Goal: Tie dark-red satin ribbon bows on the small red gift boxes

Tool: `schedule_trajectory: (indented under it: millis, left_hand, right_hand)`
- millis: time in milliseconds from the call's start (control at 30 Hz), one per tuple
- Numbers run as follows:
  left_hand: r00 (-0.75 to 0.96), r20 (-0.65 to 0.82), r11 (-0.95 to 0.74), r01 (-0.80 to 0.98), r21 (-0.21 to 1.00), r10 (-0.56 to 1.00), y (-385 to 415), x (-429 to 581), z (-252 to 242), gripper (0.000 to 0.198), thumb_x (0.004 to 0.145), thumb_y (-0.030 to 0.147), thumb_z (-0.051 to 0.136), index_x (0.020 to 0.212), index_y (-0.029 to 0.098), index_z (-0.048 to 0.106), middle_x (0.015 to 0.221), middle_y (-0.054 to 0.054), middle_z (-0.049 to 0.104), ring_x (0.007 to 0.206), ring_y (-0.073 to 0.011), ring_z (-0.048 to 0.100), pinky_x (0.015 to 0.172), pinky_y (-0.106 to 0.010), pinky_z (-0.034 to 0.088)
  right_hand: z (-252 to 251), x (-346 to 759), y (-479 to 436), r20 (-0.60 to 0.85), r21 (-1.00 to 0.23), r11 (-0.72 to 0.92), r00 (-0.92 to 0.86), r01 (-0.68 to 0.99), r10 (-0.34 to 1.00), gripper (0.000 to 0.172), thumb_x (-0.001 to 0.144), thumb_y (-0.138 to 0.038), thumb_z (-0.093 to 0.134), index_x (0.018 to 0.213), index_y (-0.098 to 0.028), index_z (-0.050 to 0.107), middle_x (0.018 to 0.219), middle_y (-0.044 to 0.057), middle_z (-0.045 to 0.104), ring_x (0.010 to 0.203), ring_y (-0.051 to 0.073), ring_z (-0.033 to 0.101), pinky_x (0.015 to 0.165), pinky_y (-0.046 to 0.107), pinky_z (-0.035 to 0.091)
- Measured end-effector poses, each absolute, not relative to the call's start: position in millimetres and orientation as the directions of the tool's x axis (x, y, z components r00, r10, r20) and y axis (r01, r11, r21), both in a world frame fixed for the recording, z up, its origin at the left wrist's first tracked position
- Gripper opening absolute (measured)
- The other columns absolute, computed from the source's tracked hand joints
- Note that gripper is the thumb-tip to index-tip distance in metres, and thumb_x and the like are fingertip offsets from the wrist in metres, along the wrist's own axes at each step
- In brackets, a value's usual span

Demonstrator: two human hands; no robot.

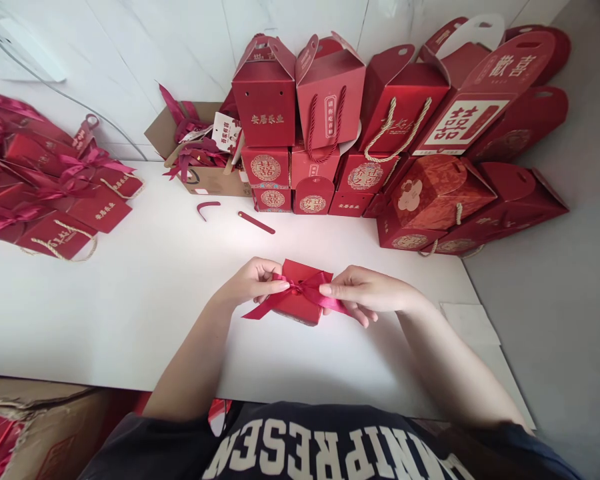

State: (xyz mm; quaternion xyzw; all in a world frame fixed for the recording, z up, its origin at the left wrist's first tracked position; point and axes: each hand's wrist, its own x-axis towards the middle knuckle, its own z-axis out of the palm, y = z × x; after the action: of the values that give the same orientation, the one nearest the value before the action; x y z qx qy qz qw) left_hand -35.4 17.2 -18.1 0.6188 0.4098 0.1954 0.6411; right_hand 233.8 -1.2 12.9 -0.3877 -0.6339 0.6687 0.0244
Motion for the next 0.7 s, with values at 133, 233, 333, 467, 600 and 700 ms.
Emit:
schedule_trajectory:
  millis: [133, 233, 333, 467, 600, 700]
  left_hand:
    - [0.568, -0.289, 0.182, 0.239, 0.954, 0.771, 16.5, -33.3, -22.8, 0.039, 0.083, 0.039, 0.064, 0.056, 0.015, 0.051, 0.036, 0.006, 0.044, 0.03, -0.0042, 0.037, 0.035, -0.018, 0.025]
    - [0.536, -0.295, 0.194, 0.237, 0.952, 0.791, 14.5, -29.2, -23.8, 0.043, 0.084, 0.039, 0.063, 0.052, 0.015, 0.049, 0.034, 0.006, 0.044, 0.028, -0.0042, 0.037, 0.035, -0.018, 0.025]
    - [0.541, -0.273, 0.146, 0.266, 0.953, 0.796, 12.2, -26.0, -21.8, 0.043, 0.085, 0.037, 0.063, 0.051, 0.015, 0.046, 0.034, 0.005, 0.046, 0.03, -0.004, 0.037, 0.036, -0.017, 0.028]
    - [0.526, -0.243, 0.103, 0.282, 0.954, 0.815, 9.9, -22.5, -20.5, 0.048, 0.085, 0.035, 0.062, 0.049, 0.016, 0.037, 0.034, 0.006, 0.044, 0.031, -0.0037, 0.035, 0.037, -0.017, 0.027]
    - [0.5, -0.21, 0.071, 0.283, 0.957, 0.84, 8.1, -18.3, -22.4, 0.047, 0.086, 0.035, 0.06, 0.05, 0.017, 0.037, 0.036, 0.007, 0.039, 0.032, -0.004, 0.035, 0.037, -0.019, 0.026]
    - [0.513, -0.208, 0.076, 0.266, 0.961, 0.833, 8.4, -17.6, -22.2, 0.048, 0.085, 0.035, 0.061, 0.051, 0.017, 0.032, 0.04, 0.007, 0.035, 0.036, -0.0038, 0.034, 0.039, -0.019, 0.022]
  right_hand:
    - [11.6, 217.5, -13.1, -0.497, -0.848, -0.23, -0.566, 0.477, 0.658, 0.052, 0.085, -0.063, 0.053, 0.064, -0.017, 0.061, 0.038, -0.003, 0.053, 0.031, 0.007, 0.041, 0.035, 0.02, 0.034]
    - [8.6, 211.4, -17.2, -0.451, -0.86, -0.189, -0.534, 0.474, 0.715, 0.045, 0.086, -0.053, 0.057, 0.057, -0.018, 0.054, 0.039, -0.004, 0.05, 0.032, 0.006, 0.04, 0.036, 0.021, 0.033]
    - [9.3, 211.4, -17.7, -0.388, -0.877, -0.117, -0.541, 0.467, 0.746, 0.041, 0.085, -0.041, 0.057, 0.053, -0.019, 0.044, 0.037, -0.007, 0.043, 0.032, 0.005, 0.036, 0.038, 0.02, 0.031]
    - [13.5, 213.1, -17.9, -0.299, -0.876, 0.004, -0.548, 0.483, 0.781, 0.038, 0.083, -0.03, 0.055, 0.052, -0.02, 0.037, 0.041, -0.008, 0.038, 0.035, 0.006, 0.044, 0.041, 0.02, 0.034]
    - [16.3, 220.0, -15.1, -0.288, -0.837, 0.093, -0.579, 0.539, 0.763, 0.037, 0.084, -0.028, 0.053, 0.053, -0.02, 0.034, 0.044, -0.007, 0.038, 0.037, 0.007, 0.047, 0.043, 0.021, 0.034]
    - [20.5, 236.9, -10.1, -0.453, -0.809, 0.051, -0.678, 0.585, 0.579, 0.033, 0.085, -0.034, 0.054, 0.057, -0.02, 0.045, 0.046, -0.005, 0.05, 0.041, 0.01, 0.052, 0.043, 0.022, 0.037]
